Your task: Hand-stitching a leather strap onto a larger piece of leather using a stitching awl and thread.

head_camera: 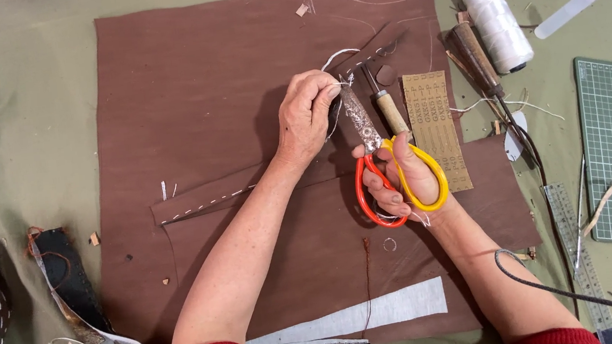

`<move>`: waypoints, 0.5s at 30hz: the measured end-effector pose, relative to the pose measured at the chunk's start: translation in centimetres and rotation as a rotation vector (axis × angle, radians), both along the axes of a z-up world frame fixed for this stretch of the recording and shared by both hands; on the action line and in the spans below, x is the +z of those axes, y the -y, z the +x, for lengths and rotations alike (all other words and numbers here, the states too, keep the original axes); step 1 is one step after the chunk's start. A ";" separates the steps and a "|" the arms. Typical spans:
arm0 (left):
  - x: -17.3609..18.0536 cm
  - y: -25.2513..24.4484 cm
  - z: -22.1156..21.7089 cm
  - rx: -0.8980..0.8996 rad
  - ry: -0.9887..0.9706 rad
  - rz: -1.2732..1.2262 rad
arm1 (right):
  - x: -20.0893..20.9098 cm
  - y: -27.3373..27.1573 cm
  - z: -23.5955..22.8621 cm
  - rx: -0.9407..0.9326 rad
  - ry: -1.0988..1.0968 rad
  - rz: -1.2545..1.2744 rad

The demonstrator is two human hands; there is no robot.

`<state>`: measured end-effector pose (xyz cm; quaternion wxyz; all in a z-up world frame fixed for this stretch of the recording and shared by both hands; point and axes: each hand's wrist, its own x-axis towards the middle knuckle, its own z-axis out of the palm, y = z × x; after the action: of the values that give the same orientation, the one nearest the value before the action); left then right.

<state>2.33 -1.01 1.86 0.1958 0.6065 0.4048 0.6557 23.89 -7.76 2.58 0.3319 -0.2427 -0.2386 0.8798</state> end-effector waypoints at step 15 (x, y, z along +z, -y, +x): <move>0.6 0.3 0.2 0.070 0.040 0.029 | -0.8 0.1 0.0 -0.053 0.209 0.132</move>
<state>2.51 -1.33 2.49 0.1720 0.5814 0.4124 0.6800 23.86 -7.89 1.82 0.3436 -0.3171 -0.3226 0.8230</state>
